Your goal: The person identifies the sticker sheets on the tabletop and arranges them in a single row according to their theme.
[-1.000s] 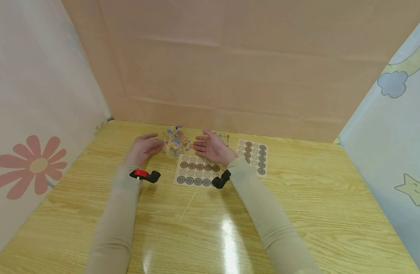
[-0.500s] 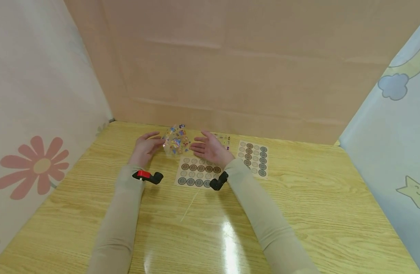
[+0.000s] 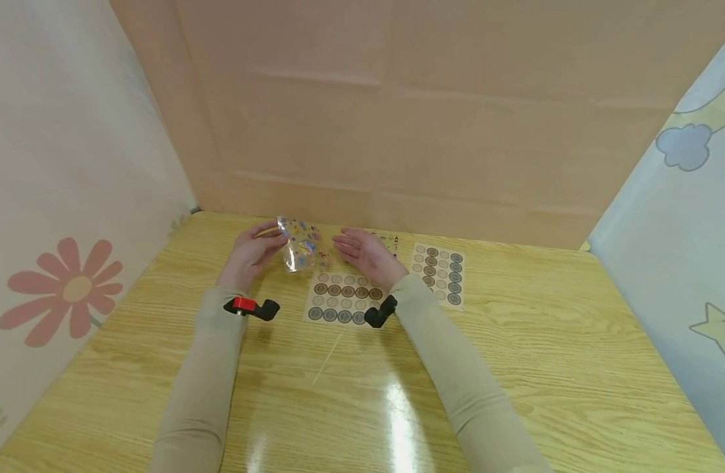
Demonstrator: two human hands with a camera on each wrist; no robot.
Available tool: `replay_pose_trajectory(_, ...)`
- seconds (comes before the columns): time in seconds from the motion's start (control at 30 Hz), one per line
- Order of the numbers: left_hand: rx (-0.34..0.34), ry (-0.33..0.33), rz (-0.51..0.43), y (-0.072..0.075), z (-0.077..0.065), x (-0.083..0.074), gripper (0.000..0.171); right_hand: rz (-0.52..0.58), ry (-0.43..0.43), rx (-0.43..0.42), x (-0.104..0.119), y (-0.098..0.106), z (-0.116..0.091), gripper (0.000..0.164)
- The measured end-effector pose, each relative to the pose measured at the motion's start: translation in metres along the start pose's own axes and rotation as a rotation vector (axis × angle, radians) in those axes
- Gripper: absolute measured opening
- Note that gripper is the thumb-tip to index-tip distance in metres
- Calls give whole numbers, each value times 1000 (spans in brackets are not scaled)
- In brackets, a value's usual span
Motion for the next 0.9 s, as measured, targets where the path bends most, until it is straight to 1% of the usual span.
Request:
replay_pose_trajectory(0.13,38,-12,0,-3,-1,-1,58,-3,15,4,2,-3,0,49)
replay_pose_trajectory(0.37,92,-28,-22,-14,1,-3,56,22,-6,-36,2,-3,1,49)
replay_pose_trajectory(0.53,126,-39,-46,-20,4,-4,54,17,-8,-40,2,-1,3,48)
replay_pose_trajectory(0.67,144,-48,-55,-24,4,-5,53,19,-13,-30,2,-1,3,47)
replay_pose_trajectory(0.9,159,-54,-77,-29,1,-9,50,-18,16,12,8,-7,-2,41)
Point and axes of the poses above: each hand's wrist, its own z-axis towards the middle knuckle, its own y-axis out of the back of the hand, x = y × z, the point moved 6 cm from there along z, towards the middle knuckle, and after that the axes turned 7 degrees about -z, right-handed, at the moved point
